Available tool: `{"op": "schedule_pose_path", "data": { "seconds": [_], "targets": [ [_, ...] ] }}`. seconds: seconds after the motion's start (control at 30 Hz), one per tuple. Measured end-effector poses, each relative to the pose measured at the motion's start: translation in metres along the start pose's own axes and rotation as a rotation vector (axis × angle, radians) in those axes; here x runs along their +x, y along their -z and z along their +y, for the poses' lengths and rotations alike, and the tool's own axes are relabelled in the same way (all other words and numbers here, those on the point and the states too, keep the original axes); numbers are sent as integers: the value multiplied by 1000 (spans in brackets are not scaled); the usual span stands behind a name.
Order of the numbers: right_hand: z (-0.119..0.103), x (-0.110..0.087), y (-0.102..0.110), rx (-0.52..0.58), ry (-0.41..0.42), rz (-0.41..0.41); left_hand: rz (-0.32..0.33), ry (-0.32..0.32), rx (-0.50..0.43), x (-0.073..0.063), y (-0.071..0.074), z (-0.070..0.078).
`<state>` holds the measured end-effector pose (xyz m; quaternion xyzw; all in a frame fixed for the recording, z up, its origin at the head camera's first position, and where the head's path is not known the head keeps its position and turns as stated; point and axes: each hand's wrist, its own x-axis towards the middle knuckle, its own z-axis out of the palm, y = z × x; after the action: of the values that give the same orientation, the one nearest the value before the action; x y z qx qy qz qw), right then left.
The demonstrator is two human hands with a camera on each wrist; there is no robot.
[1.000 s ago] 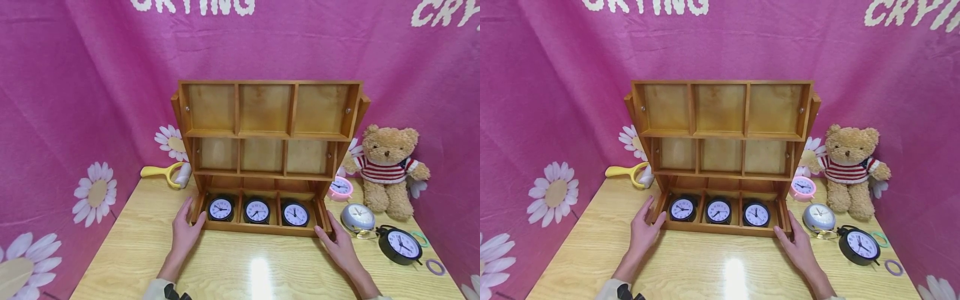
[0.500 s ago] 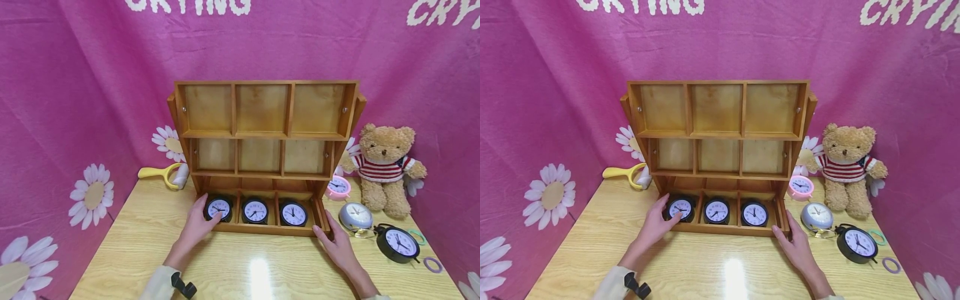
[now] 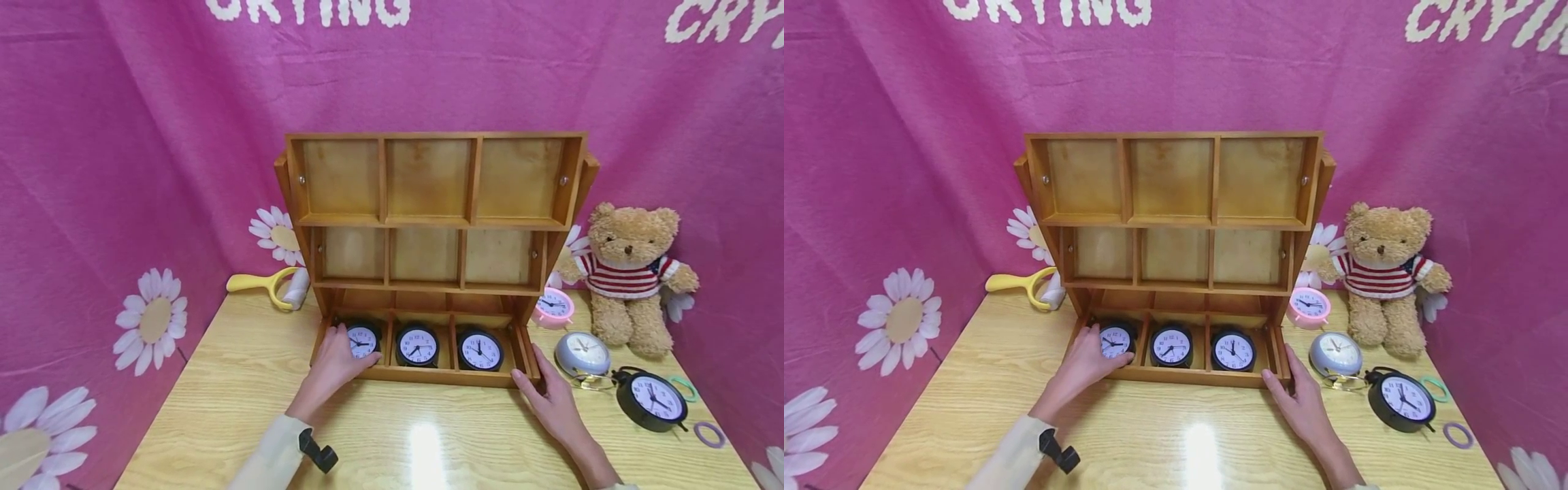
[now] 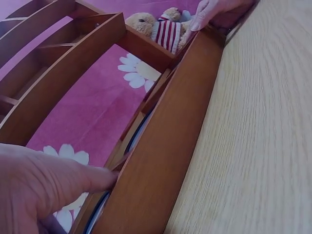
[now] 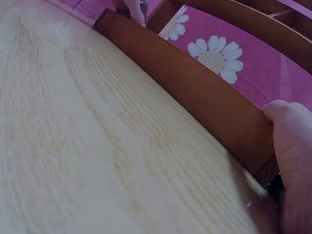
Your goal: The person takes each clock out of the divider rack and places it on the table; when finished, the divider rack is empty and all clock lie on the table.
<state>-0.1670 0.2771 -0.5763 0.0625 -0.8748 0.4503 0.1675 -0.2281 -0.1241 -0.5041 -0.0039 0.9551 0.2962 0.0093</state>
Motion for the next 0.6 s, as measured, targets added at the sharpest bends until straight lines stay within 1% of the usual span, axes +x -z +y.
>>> {"op": "schedule_pose_path", "data": {
  "seconds": [0.13, 0.23, 0.43, 0.6],
  "targets": [
    [-1, 0, -1, 9, 1, -2, 37, 49, 22, 1, -1, 4],
    [-1, -1, -1, 14, -6, -11, 72, 70, 31, -1, -2, 4],
    [-1, -2, -1, 8, -12, -14, 136, 71, 52, -5, -7, 3],
    [1, 0, 0, 4, -4, -8, 163, 69, 48, -4, -9, 3]
  ]
}}
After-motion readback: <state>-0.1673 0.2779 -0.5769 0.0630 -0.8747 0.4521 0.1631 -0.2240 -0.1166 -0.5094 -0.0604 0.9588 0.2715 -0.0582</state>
